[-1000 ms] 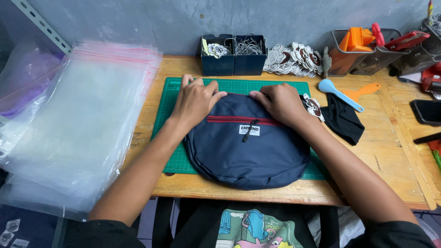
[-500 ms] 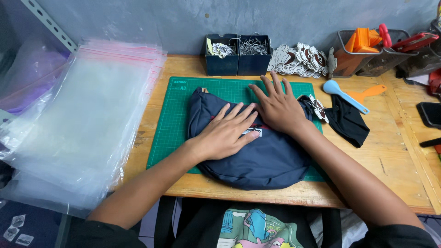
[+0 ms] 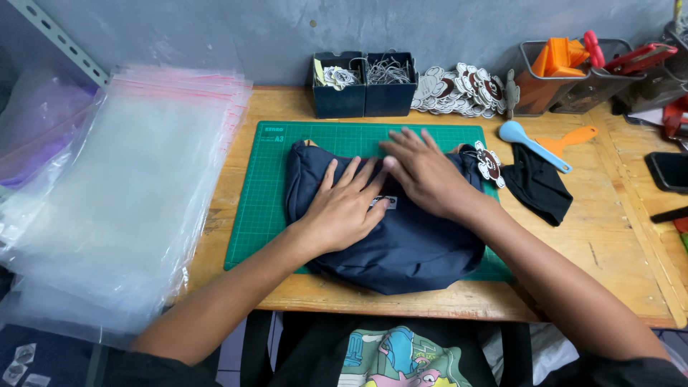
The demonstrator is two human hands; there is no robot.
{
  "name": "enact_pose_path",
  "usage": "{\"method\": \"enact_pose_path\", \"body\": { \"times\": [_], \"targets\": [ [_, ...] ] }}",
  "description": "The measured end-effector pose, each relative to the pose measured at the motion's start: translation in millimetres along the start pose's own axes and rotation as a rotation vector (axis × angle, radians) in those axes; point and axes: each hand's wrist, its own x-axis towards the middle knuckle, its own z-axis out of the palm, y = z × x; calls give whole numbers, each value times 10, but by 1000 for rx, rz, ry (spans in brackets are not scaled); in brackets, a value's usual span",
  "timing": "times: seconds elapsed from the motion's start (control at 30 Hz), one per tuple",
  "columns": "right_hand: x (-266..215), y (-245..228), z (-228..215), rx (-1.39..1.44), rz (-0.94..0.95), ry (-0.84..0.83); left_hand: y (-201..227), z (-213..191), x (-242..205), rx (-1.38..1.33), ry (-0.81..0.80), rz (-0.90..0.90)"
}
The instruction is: The person folds a strap on a bag, places the bag and several stickers into a plastic sleeve, and wipes the sealed sleeve with a cloth.
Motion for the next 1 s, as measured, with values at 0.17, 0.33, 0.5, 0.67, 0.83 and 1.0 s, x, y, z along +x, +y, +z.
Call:
{"method": "enact_pose_path", "body": {
  "times": [0.17, 0.33, 0.5, 0.67, 0.83, 1.0],
  "targets": [
    [-383, -532, 129, -28, 98, -290, 91, 139, -85, 117, 32, -18],
    [-447, -441, 283, -166, 47, -37, 60, 339, -61, 184, 266, 40],
    [-184, -211, 355, -178, 10, 7, -180, 427, 167, 234, 367, 46],
    [21, -71, 412, -191, 67, -1, -240, 272, 150, 227, 407, 24],
    [-416, -414, 164, -119, 158, -155, 81, 61, -232, -52, 162, 28],
    [-647, -332, 348, -292, 104, -119, 147, 257, -271, 38, 141, 65]
  ]
}}
